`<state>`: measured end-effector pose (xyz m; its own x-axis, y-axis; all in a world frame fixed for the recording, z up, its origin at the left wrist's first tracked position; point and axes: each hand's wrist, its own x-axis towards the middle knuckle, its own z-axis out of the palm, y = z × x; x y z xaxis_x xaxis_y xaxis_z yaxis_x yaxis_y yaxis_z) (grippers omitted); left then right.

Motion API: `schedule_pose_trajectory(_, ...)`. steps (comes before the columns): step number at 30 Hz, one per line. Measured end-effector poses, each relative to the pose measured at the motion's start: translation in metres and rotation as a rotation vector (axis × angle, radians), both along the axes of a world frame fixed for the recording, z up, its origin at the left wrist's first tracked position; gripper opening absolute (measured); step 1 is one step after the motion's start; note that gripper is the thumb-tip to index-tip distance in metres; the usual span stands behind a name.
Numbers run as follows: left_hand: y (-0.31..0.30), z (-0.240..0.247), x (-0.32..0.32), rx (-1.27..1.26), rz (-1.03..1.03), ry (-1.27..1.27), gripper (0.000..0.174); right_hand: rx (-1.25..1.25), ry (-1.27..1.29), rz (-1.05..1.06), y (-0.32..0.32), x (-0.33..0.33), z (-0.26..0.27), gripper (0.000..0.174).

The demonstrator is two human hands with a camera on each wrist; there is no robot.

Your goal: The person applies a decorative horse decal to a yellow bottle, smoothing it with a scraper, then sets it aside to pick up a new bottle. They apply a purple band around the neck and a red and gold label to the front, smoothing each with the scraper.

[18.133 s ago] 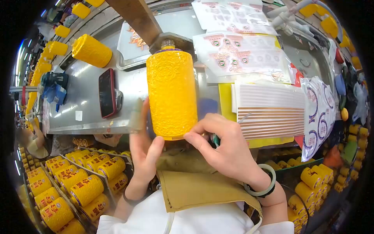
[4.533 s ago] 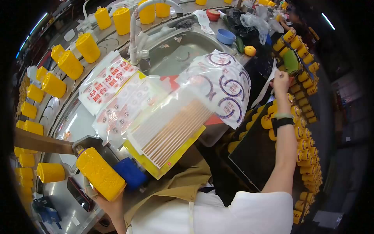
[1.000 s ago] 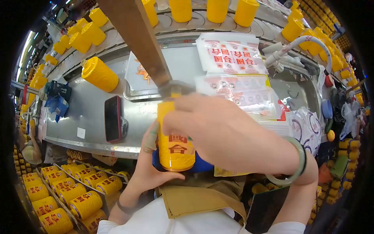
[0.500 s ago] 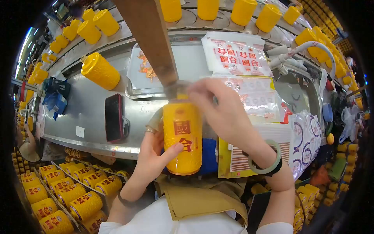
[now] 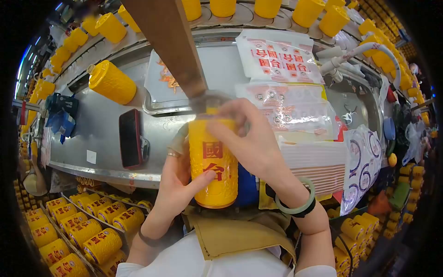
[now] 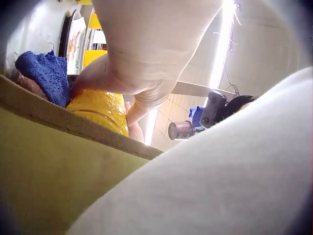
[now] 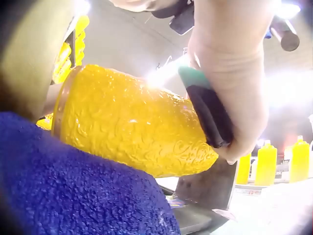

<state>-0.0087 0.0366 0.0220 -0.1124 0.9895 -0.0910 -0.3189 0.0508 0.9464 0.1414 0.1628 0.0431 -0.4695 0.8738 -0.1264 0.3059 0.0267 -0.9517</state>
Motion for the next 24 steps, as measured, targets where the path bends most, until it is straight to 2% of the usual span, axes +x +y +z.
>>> schedule_pose_trajectory(11,-0.0002,0.0011,0.0011,-0.051,-0.01,-0.022,0.091,-0.017,0.015,-0.005,0.0011,-0.0007,-0.0007,0.034)
schedule_pose_trajectory(14,0.0,-0.0002,0.0018,-0.008,0.014,0.006,0.084,-0.016,0.003,-0.003,0.0016,-0.0012,-0.001,0.035)
schedule_pose_trajectory(24,0.0,-0.0004,0.0018,-0.014,0.01,0.007,0.09,-0.004,0.061,-0.026,0.0005,-0.0012,-0.006,0.03)
